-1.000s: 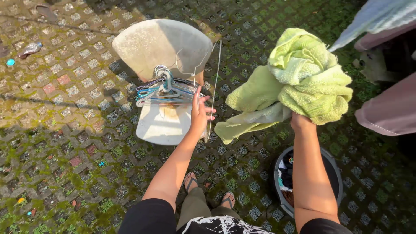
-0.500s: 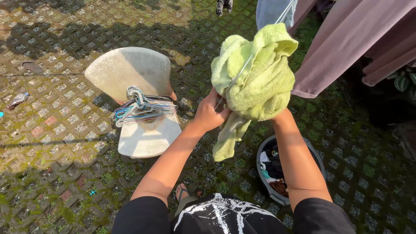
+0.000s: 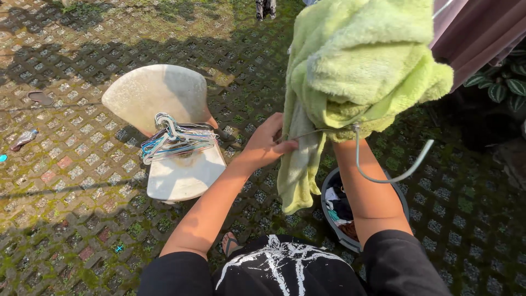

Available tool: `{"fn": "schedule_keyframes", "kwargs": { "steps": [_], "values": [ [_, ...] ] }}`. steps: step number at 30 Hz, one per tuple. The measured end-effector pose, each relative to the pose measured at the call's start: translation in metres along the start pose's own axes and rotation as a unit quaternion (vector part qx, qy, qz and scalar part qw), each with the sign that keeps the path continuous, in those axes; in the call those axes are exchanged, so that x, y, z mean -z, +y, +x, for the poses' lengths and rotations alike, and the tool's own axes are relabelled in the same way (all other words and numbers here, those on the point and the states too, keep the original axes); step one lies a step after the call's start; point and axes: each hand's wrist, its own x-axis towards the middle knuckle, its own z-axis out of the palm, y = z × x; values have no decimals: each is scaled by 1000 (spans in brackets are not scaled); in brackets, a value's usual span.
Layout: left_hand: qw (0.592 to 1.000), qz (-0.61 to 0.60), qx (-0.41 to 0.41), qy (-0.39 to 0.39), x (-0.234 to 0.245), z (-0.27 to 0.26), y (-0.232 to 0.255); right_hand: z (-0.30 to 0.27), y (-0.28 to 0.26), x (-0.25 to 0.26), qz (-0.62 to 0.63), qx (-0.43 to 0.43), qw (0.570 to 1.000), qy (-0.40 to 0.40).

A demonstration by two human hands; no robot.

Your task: Hanging various clothes and towels onto hangers and placing them on a clothes drying rack in an outdoor area.

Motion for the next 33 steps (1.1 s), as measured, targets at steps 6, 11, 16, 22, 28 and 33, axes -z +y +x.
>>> {"fn": "schedule_keyframes", "kwargs": {
  "steps": [6, 11, 16, 22, 28, 33],
  "values": [
    [990, 48, -81, 101, -2, -10, 92, 24, -2, 2, -104, 15, 993, -63],
    [986, 99, -33, 127, -17, 1, 60, 40, -9, 6, -189, 21, 976, -110],
    [982, 111, -26, 150, -18, 3, 30, 60, -5, 6, -274, 21, 949, -154],
    [987, 45, 25, 150, -14, 8, 15, 73, -45, -2, -232, -211, 864, -393],
    [960, 65, 118, 244, 4, 17, -38, 19, -54, 23, -18, -16, 999, -23],
    [943, 119, 147, 274, 14, 24, -61, -32, -26, -16, 262, -384, 886, 1]
  ]
}}
